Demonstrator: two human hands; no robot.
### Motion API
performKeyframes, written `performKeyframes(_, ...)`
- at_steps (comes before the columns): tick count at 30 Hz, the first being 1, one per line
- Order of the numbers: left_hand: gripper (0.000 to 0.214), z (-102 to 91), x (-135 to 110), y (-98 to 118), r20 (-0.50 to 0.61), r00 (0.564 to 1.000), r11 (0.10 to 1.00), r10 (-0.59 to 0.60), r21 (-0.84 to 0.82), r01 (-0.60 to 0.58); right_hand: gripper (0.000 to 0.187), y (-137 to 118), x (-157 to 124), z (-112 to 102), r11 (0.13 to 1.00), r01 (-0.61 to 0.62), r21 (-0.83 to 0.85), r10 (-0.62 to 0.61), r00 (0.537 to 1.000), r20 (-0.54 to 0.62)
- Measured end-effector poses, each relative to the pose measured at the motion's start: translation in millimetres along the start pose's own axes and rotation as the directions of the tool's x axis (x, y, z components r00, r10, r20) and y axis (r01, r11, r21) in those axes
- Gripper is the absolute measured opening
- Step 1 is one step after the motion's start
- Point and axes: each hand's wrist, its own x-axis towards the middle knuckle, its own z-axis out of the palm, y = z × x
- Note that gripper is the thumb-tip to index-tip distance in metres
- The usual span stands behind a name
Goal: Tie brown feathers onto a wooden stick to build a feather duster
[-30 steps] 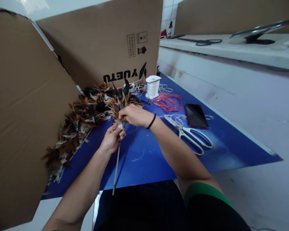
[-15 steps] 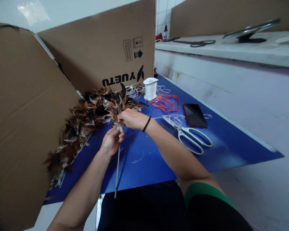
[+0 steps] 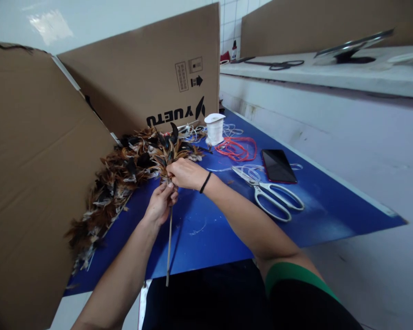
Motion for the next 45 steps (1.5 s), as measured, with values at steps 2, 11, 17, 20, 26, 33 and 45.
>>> performKeyframes(2, 0.033, -0.2, 0.3, 0.4, -0.008, 1.000, 1.000, -0.004, -0.029, 0.004, 0.016, -2.6, -4.0, -3.0, 1.000, 0.014, 0.016, -0.013, 0.997, -0.077)
performKeyframes(11, 0.030, -2.1, 0.8, 9.2, 0.017, 0.999, 0.976, -0.032, -0.217, 0.035, 0.026, -16.8, -59.9, -9.3, 0.941, -0.057, 0.334, 0.078, 0.996, -0.048)
performKeyframes(17, 0.025, -1.6, -3.8, 11.2, 0.137, 0.990, 0.958, -0.035, -0.277, 0.072, 0.036, 1.2, -49.1, 35.8, 0.516, -0.188, 0.835, 0.175, 0.978, 0.112)
performKeyframes(20, 0.022, -1.1, -7.1, 10.7, 0.247, 0.967, 0.954, -0.069, -0.268, 0.137, 0.036, -0.3, -37.9, 43.5, 0.143, -0.151, 0.978, 0.125, 0.983, 0.133)
performKeyframes(26, 0.017, 0.7, -11.6, 10.6, 0.377, 0.915, 0.925, -0.141, -0.279, 0.258, 0.030, -5.1, -23.8, 47.7, -0.166, -0.272, 0.948, 0.222, 0.926, 0.305)
performKeyframes(33, 0.013, 1.3, -11.2, 8.8, 0.370, 0.909, 0.903, -0.191, -0.297, 0.311, 0.024, -5.1, -25.4, 57.7, -0.139, -0.221, 0.965, 0.349, 0.901, 0.257)
performKeyframes(45, 0.022, -3.3, -6.4, 12.2, 0.275, 0.908, 0.921, -0.316, -0.139, 0.363, 0.020, -7.7, -28.3, 64.8, -0.019, -0.219, 0.976, 0.432, 0.878, 0.205)
